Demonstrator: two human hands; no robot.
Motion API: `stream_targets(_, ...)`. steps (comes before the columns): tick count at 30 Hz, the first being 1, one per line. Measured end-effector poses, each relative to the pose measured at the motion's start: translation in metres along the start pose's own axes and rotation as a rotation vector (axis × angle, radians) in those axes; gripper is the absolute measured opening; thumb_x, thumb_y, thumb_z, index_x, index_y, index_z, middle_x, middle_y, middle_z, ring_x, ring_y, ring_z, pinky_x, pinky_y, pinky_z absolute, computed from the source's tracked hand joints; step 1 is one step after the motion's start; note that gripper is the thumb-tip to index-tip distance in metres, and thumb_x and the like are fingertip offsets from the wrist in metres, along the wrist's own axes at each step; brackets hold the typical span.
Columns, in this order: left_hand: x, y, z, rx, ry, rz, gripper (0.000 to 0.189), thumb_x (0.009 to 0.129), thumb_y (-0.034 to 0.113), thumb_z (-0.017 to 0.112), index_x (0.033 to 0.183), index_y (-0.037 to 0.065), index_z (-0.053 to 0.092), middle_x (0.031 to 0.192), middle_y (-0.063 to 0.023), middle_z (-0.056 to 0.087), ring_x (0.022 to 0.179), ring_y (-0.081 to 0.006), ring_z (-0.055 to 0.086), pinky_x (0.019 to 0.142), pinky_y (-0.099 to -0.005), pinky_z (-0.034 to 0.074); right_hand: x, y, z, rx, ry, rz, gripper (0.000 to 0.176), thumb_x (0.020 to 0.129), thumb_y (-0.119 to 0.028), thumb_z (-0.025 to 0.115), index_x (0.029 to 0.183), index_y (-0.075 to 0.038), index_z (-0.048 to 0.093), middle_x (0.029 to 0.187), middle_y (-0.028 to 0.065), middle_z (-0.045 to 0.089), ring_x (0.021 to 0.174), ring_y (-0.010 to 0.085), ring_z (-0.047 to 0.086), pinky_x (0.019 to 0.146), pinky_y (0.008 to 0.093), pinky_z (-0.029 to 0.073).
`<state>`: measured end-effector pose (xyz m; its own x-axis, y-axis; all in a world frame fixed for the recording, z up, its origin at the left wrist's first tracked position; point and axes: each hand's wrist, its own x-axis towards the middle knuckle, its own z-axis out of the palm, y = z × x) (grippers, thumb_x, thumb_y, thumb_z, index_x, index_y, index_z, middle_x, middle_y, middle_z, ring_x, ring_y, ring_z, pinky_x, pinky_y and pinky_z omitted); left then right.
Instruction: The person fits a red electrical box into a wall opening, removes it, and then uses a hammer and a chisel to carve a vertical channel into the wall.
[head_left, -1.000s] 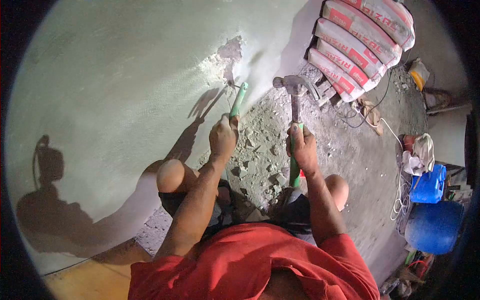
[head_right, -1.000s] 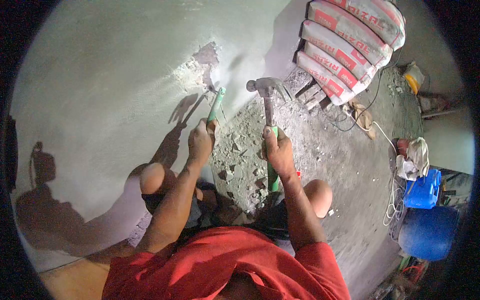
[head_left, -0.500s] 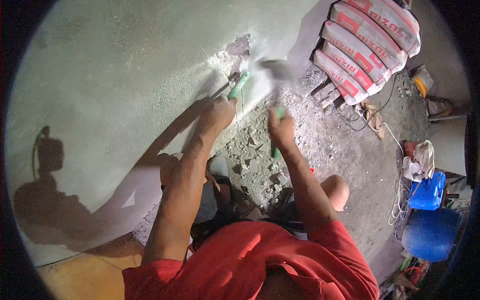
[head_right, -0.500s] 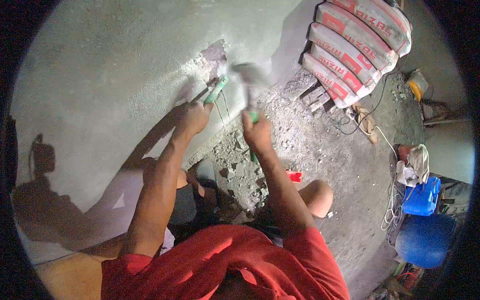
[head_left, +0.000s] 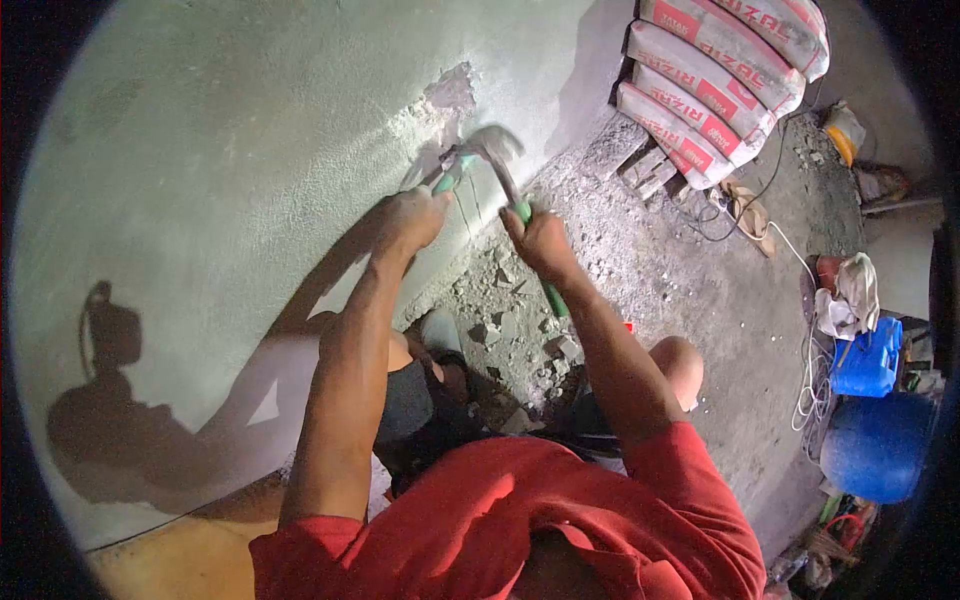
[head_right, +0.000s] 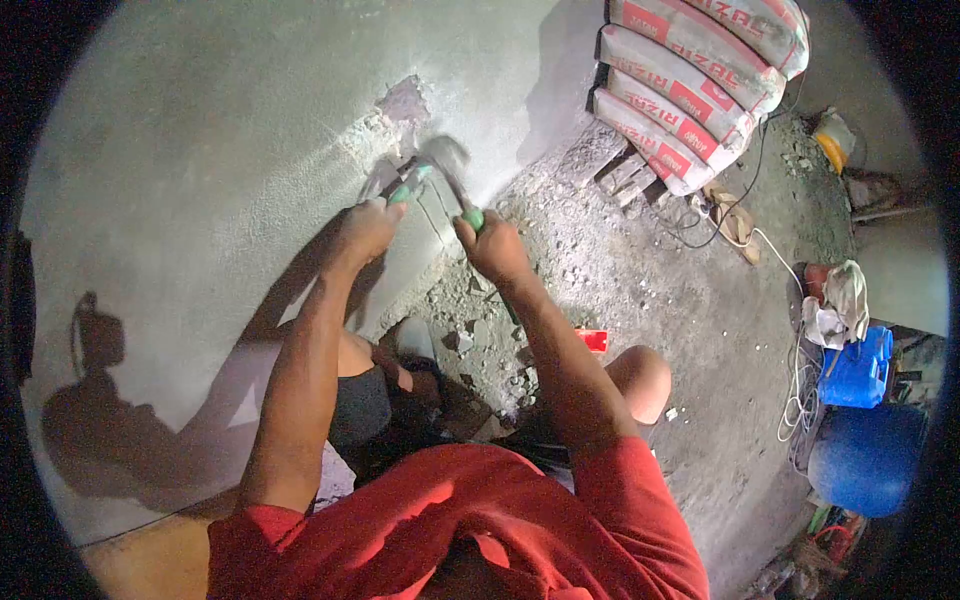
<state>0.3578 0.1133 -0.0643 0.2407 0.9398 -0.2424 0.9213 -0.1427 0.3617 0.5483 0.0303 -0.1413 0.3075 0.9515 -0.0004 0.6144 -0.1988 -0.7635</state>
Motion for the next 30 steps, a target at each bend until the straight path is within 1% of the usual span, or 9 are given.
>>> stream_targets(4, -0.011, 0.005, 0.005, -0.026, 0.028, 0.008, 0.055, 0.098, 0.045, 0.044, 0.106, -0.005, 0.065, 0.103, -0.0298, 0.066, 0.099, -0.0446, 0.065, 0.088, -0.0496, 0.05, -0.009, -0.015, -0.032, 0.278, 0.104, 0.061, 0.053, 0.091, -0.05, 0.058, 0.101, 0.002, 0.064, 0.082, 0.0296, 0.066, 0.084, 0.0456, 0.067, 0.074, 0.048, 0.052)
stream_targets(5, -0.01, 0.007, 0.004, -0.031, 0.029, 0.011, 0.055, 0.098, 0.045, 0.044, 0.106, -0.005, 0.065, 0.103, -0.0298, 0.066, 0.099, -0.0446, 0.065, 0.088, -0.0496, 0.05, -0.008, -0.026, -0.051, 0.246, 0.172, -0.062, 0.05, 0.095, -0.05, 0.056, 0.099, 0.0, 0.061, 0.061, 0.0063, 0.058, 0.052, 0.016, 0.057, 0.052, 0.0334, 0.048)
stream_targets(9, -0.009, 0.009, -0.012, 0.062, -0.013, 0.012, 0.055, 0.098, 0.045, 0.043, 0.108, -0.004, 0.065, 0.108, -0.0304, 0.064, 0.098, -0.0438, 0.065, 0.088, -0.0489, 0.05, -0.012, -0.097, -0.132, 0.58, 0.297, -0.255, 0.032, 0.099, -0.034, 0.053, 0.085, -0.006, 0.055, 0.058, -0.0006, 0.051, 0.049, 0.0076, 0.048, 0.045, 0.0244, 0.039)
stream_targets(13, -0.013, 0.013, -0.023, 0.11, -0.074, -0.011, 0.054, 0.099, 0.044, 0.043, 0.111, -0.005, 0.065, 0.11, -0.0291, 0.064, 0.103, -0.0421, 0.064, 0.089, -0.0498, 0.05, 0.001, -0.027, -0.029, 0.583, 0.393, -0.365, 0.035, 0.098, -0.036, 0.055, 0.088, -0.003, 0.058, 0.061, 0.002, 0.054, 0.051, 0.0099, 0.051, 0.047, 0.0259, 0.042)
stream_targets(15, -0.013, 0.011, -0.015, 0.008, -0.051, -0.073, 0.055, 0.099, 0.044, 0.043, 0.112, -0.005, 0.064, 0.111, -0.0287, 0.064, 0.103, -0.0415, 0.064, 0.087, -0.05, 0.05, -0.003, 0.004, 0.004, 0.015, 0.095, -0.032, 0.045, 0.093, -0.043, 0.059, 0.093, 0.003, 0.064, 0.074, 0.0223, 0.066, 0.075, 0.0341, 0.068, 0.069, 0.0403, 0.051)
stream_targets(18, -0.001, -0.003, 0.005, -0.014, 0.095, 0.004, 0.056, 0.099, 0.044, 0.043, 0.112, -0.007, 0.063, 0.1, -0.0279, 0.068, 0.097, -0.0424, 0.066, 0.085, -0.0496, 0.051, -0.005, 0.001, -0.017, 0.199, 0.021, 0.134, 0.05, 0.092, -0.045, 0.059, 0.1, 0.004, 0.064, 0.083, 0.0281, 0.067, 0.085, 0.0415, 0.068, 0.075, 0.0437, 0.051)
stream_targets(25, 0.015, -0.01, -0.011, 0.073, -0.19, -0.088, 0.064, 0.099, 0.051, 0.038, 0.105, -0.006, 0.067, 0.094, -0.0262, 0.069, 0.092, -0.0381, 0.068, 0.083, -0.0481, 0.051, -0.012, -0.12, -0.143, 0.61, 0.402, -0.347, 0.04, 0.096, -0.038, 0.058, 0.089, 0.001, 0.06, 0.058, 0.0028, 0.055, 0.053, 0.0115, 0.053, 0.049, 0.029, 0.043)
stream_targets(29, 0.016, -0.022, 0.008, 0.051, 0.04, 0.083, 0.061, 0.097, 0.05, 0.042, 0.105, -0.005, 0.067, 0.092, -0.0281, 0.068, 0.085, -0.0414, 0.069, 0.076, -0.0493, 0.052, 0.001, -0.027, -0.021, 0.482, 0.394, -0.378, 0.036, 0.092, -0.035, 0.059, 0.09, 0.001, 0.061, 0.072, 0.0208, 0.064, 0.073, 0.0329, 0.067, 0.067, 0.0419, 0.052)
stream_targets(30, 0.017, -0.024, 0.018, -0.021, 0.105, 0.054, 0.059, 0.097, 0.049, 0.043, 0.104, -0.005, 0.066, 0.089, -0.0286, 0.068, 0.081, -0.0427, 0.069, 0.072, -0.0501, 0.053, -0.002, -0.008, -0.001, -0.028, 0.053, 0.077, 0.042, 0.09, -0.039, 0.062, 0.091, 0.003, 0.063, 0.079, 0.0267, 0.065, 0.078, 0.0437, 0.066, 0.071, 0.0457, 0.051)
